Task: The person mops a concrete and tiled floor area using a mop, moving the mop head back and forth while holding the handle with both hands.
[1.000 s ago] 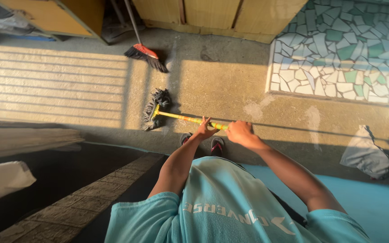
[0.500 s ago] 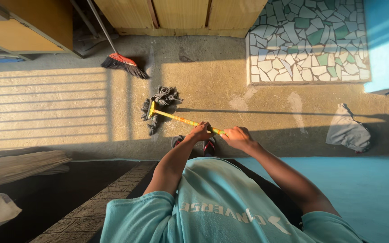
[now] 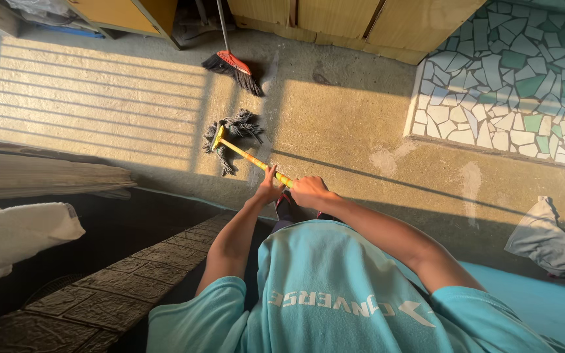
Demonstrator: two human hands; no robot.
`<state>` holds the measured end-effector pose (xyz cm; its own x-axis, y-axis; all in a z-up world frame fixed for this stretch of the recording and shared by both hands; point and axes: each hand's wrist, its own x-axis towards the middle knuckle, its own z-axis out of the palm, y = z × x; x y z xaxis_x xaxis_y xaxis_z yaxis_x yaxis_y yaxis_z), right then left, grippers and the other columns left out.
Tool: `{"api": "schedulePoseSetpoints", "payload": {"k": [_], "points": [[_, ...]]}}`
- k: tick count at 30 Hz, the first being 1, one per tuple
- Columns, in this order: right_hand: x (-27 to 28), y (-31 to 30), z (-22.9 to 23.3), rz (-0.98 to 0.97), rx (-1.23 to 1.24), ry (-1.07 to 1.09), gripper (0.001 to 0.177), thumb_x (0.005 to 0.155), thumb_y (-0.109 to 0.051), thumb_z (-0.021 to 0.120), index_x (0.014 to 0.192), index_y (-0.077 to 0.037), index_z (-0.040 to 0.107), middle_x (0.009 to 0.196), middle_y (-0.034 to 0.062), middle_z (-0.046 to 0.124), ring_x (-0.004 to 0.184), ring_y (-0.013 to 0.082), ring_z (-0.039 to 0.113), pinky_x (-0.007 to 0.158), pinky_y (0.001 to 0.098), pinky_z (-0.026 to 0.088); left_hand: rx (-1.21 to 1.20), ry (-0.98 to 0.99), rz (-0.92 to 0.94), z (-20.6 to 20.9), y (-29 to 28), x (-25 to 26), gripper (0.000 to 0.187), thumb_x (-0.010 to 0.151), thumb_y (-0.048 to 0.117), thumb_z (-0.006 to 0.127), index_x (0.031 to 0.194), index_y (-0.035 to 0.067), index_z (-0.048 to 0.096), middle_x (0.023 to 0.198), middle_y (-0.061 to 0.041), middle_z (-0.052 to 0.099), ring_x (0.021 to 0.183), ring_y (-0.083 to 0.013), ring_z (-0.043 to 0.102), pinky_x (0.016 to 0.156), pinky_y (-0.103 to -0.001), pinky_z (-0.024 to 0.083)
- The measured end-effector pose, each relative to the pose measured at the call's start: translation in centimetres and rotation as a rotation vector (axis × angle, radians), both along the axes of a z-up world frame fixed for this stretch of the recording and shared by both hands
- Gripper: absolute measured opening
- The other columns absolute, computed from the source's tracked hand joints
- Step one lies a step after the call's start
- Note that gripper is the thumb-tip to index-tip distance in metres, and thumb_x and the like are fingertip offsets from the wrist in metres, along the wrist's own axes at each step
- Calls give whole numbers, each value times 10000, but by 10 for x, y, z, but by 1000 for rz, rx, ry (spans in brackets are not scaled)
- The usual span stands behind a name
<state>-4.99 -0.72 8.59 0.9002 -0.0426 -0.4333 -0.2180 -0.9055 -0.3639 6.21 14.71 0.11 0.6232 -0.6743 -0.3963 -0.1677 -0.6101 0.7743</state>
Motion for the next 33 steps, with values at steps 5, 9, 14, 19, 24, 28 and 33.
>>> {"api": "schedulePoseSetpoints", "payload": {"k": [5, 9, 14, 19, 24, 28, 33], "points": [[-29, -44, 9, -210, 60, -4, 312, 898, -355, 611, 970, -87, 754, 854, 199, 740, 837, 413, 720, 766, 541, 565, 42, -16, -16, -15, -52, -23, 1089, 833, 396, 761, 1626, 124, 65, 1669, -329, 12, 1507, -454, 253, 1196, -422, 339], [-66, -95, 34, -441, 89, -87, 279, 870, -348, 667, 970, -116, 785, 794, 217, 734, 812, 424, 721, 754, 526, 571, -62, 20, -111, -17, -108, -52, 1030, 902, 467, 752, 1633, 93, 129, 1627, -399, 8, 1524, -513, 177, 1217, -454, 311], [-115, -142, 81, -693, 16, -14, 315, 859, -386, 707, 939, -88, 774, 760, 213, 720, 766, 404, 733, 695, 498, 570, -103, 105, -258, 5, -168, -87, 883, 865, 536, 746, 1544, 120, 363, 1617, -356, 124, 1486, -500, 257, 1163, -470, 350], [-149, -156, 97, -653, 61, -26, 308, 863, -387, 685, 887, -90, 760, 685, 199, 701, 662, 379, 721, 637, 482, 551, -170, -15, -406, 16, -187, -105, 662, 850, 551, 755, 1278, 95, 540, 1325, -207, 557, 1263, -390, 550, 1042, -465, 476], [-155, -147, 70, -483, 120, -191, 297, 862, -362, 675, 852, -75, 749, 669, 213, 666, 636, 418, 683, 584, 504, 528, -124, -50, -393, 22, -169, -92, 633, 828, 531, 776, 1244, 108, 553, 1286, -163, 590, 1209, -353, 591, 998, -451, 495], [-134, -142, 26, -334, 221, -270, 337, 882, -371, 662, 847, -42, 728, 660, 239, 651, 632, 427, 682, 593, 513, 533, -135, -120, -288, 33, -141, -82, 641, 814, 515, 801, 1238, 95, 568, 1250, -174, 614, 1184, -380, 603, 981, -454, 505], [-82, -110, -13, -186, 120, -186, 346, 890, -412, 639, 897, -78, 731, 694, 229, 676, 648, 428, 698, 595, 532, 558, 86, -72, -194, 42, -97, -30, 669, 704, 543, 860, 1184, 139, 628, 1152, -122, 730, 1099, -346, 687, 915, -444, 548]]}}
